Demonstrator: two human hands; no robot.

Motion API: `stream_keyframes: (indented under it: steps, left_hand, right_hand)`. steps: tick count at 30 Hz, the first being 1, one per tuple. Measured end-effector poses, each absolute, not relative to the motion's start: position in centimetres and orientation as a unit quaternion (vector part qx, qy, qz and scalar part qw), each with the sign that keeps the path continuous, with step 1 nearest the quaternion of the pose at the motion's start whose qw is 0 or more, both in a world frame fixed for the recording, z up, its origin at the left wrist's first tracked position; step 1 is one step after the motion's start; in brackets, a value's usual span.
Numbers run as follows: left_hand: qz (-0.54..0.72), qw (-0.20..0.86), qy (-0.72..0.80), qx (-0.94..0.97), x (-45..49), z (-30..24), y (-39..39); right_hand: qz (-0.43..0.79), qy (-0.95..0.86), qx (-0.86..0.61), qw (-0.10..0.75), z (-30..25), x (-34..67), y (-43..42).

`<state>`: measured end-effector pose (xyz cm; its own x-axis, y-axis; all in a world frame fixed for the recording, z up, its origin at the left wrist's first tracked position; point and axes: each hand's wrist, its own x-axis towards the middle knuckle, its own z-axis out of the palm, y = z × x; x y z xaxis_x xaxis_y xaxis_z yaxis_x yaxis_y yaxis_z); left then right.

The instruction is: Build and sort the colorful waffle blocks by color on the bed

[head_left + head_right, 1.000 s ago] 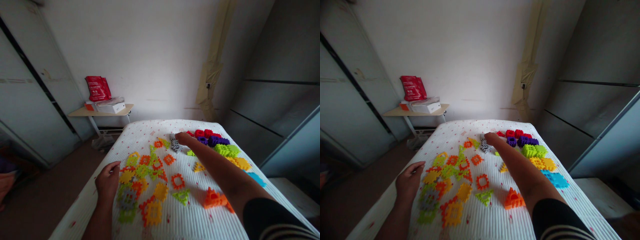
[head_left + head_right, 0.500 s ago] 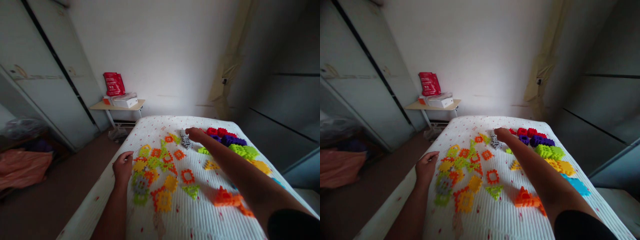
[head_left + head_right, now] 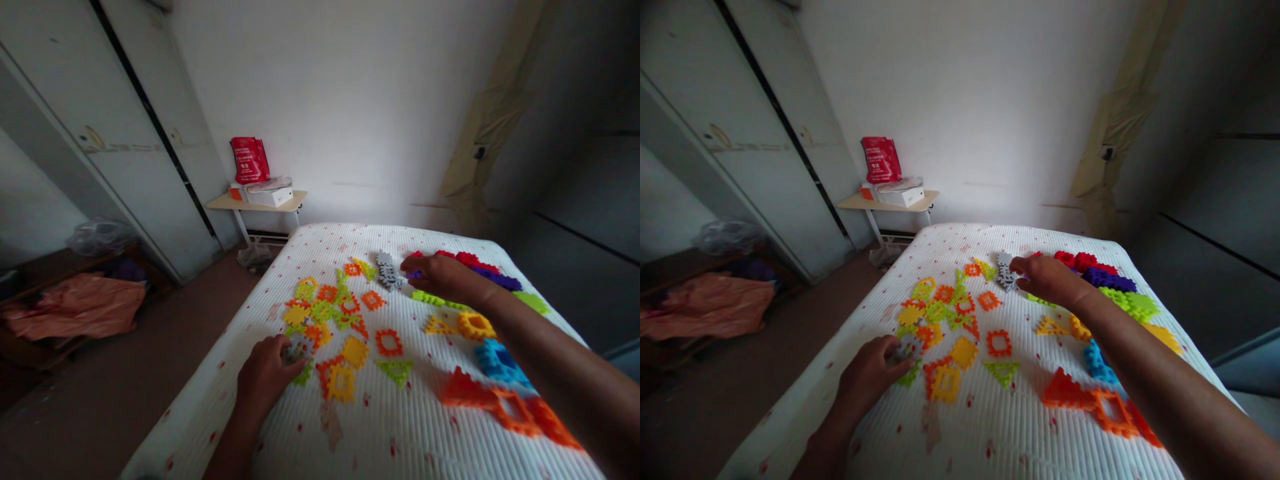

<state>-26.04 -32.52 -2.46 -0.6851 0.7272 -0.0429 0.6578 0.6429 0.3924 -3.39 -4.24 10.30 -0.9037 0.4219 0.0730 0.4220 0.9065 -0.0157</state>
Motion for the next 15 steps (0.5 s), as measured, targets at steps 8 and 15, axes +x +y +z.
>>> stream_keyframes:
  steps: [8,15]
  left_hand:
    - [0.292,0.138,0.883,0.34,-25.8,-2.8,-32.0]
    - [0.544,0.206,0.754,0.304,-25.2,-0.5,-30.6]
  right_hand:
    - [0.029,-0.979,-0.199,0.046,8.1,-1.7,-5.4]
    - [0.08,-0.983,-0.162,0.022,6.9,-2.0,-7.4]
